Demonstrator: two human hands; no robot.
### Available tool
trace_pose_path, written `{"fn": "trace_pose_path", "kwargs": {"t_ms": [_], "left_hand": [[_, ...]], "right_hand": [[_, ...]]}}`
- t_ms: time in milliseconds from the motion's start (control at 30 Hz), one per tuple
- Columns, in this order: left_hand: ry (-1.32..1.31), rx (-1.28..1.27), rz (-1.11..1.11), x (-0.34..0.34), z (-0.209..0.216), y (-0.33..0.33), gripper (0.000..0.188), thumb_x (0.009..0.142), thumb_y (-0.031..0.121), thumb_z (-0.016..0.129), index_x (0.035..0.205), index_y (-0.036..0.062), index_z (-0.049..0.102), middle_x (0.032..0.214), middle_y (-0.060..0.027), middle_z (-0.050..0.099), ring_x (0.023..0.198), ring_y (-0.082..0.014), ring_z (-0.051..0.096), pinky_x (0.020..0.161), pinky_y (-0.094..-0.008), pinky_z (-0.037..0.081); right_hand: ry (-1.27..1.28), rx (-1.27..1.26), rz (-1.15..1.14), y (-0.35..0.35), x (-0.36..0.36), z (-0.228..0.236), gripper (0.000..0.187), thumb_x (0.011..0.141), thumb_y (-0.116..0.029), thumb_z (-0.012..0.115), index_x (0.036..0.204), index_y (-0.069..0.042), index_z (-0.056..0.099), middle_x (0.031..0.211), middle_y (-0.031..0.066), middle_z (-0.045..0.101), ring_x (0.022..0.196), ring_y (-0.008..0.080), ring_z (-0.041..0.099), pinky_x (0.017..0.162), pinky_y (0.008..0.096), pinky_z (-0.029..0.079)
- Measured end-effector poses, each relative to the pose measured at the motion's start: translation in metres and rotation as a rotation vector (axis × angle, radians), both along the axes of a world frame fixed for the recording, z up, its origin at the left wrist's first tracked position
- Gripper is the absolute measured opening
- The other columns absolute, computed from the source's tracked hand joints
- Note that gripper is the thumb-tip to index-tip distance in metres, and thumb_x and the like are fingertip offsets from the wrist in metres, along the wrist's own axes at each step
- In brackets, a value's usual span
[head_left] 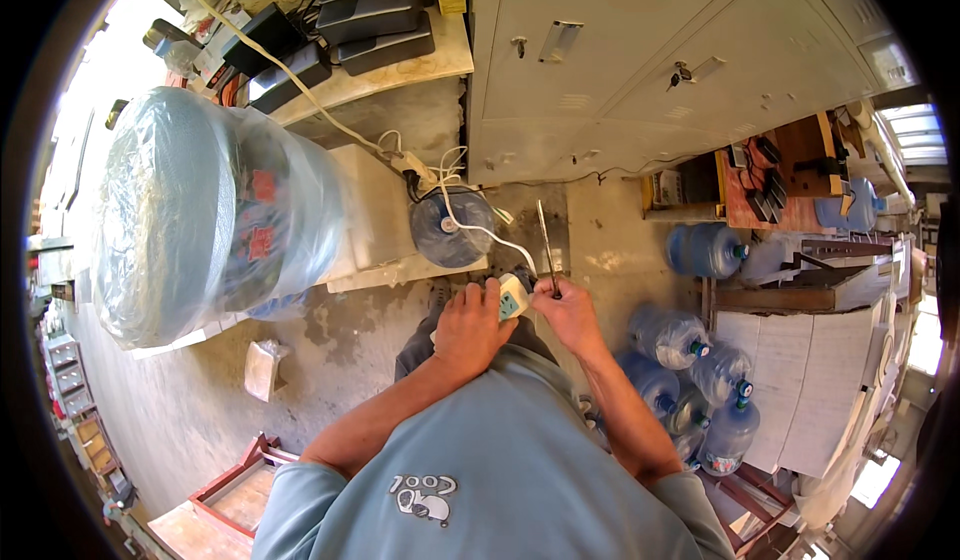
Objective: The person disassembles a small white electrical device, likely a power strip, using a screwdriver. They remove the cover, adjust internal components, and reassemble the device.
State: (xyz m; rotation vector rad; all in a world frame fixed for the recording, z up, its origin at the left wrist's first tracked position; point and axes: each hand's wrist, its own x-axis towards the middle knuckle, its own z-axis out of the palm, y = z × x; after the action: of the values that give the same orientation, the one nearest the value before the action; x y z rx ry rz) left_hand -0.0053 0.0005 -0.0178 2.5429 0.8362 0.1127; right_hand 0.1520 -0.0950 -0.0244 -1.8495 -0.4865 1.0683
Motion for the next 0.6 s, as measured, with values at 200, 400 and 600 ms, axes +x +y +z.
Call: {"fn": "trace_pose_path", "kwargs": {"t_ms": [200, 400, 600], "left_hand": [[0.038, 0.009, -0.012, 0.0, 0.005, 0.001, 0.069, 0.074, 0.033, 0.079, 0.125, -0.0024, 0.049, 0.094, -0.0154, 0.055, 0.083, -0.0322, 0.063, 0.07, -0.0398, 0.053], [0.014, 0.037, -0.01, -0.002, 0.003, -0.001, 0.068, 0.074, 0.033, 0.079, 0.124, -0.0033, 0.05, 0.095, -0.015, 0.055, 0.084, -0.0315, 0.063, 0.071, -0.0394, 0.053], [0.034, 0.033, -0.017, -0.003, 0.002, -0.004, 0.071, 0.074, 0.035, 0.08, 0.124, -0.0031, 0.049, 0.094, -0.0146, 0.056, 0.084, -0.031, 0.063, 0.071, -0.0401, 0.053]], "right_hand": [[-0.266, 0.045, 0.029, 0.002, -0.008, 0.002, 0.01, 0.081, -0.011, 0.071, 0.083, -0.003, 0.065, 0.071, 0.0011, 0.058, 0.063, 0.0094, 0.052, 0.06, 0.0263, 0.044], [-0.462, 0.012, -0.016, 0.006, -0.023, 0.006, 0.009, 0.081, -0.01, 0.07, 0.085, -0.002, 0.066, 0.073, 0.0063, 0.061, 0.062, 0.0135, 0.055, 0.061, 0.0298, 0.046], [-0.296, -0.094, -0.057, 0.007, -0.025, 0.007, 0.014, 0.08, -0.013, 0.065, 0.085, 0.0, 0.065, 0.069, 0.0162, 0.065, 0.064, 0.0289, 0.066, 0.062, 0.0368, 0.05]]}}
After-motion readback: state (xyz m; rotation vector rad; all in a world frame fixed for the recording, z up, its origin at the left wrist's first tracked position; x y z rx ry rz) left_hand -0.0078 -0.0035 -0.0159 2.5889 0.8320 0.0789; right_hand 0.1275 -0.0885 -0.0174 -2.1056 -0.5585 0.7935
